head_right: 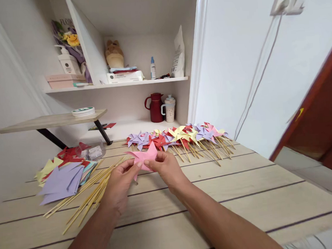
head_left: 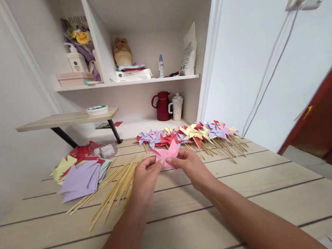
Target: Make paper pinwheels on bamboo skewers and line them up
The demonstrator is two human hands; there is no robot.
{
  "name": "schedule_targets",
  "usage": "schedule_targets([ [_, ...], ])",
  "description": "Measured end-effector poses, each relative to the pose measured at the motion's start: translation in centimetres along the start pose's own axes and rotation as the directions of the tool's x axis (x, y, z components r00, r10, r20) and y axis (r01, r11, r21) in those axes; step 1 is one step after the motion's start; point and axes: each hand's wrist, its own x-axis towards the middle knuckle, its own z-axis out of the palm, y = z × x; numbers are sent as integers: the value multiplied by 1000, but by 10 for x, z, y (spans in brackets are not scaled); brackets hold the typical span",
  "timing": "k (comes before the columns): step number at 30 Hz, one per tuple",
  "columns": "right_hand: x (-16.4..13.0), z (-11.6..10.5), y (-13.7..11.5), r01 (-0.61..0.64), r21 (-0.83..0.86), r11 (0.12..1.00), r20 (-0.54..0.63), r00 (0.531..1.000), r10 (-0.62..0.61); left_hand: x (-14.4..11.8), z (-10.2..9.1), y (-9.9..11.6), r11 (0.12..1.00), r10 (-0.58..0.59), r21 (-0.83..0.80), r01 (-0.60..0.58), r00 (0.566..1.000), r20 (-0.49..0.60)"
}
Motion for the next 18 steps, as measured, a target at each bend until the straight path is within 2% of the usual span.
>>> schedule_targets([
  [5,0,-2,2,83,-176,981,18,997,-81,6,-3,-7,997,-3,74,5,1000,-24],
  [7,-1,-4,0,169,-348,922,4,984,-179,6,-2,-4,979,127,174,-106,985,-114],
  [8,-1,-5,-2,225,-451,864,4,968,-250,5,-1,-2,940,247,279,-194,954,-168],
  [9,-1,-6,-3,282,-550,786,13,944,-330,3,-1,1,865,389,416,-282,899,-200],
  [11,-1,-9,-7,384,-695,608,68,876,-477,-2,1,6,614,644,684,-394,752,-145],
  [12,-1,-11,-8,425,-738,524,102,838,-535,-4,1,8,488,717,769,-412,692,-84],
  [13,0,-13,-9,457,-770,446,138,801,-583,-6,2,9,391,755,820,-418,656,-26],
  [15,0,-17,-11,496,-811,312,198,732,-652,-8,2,8,284,769,858,-429,636,64],
  [18,1,-20,-12,536,-823,186,279,668,-690,-7,2,4,233,743,860,-454,654,143],
])
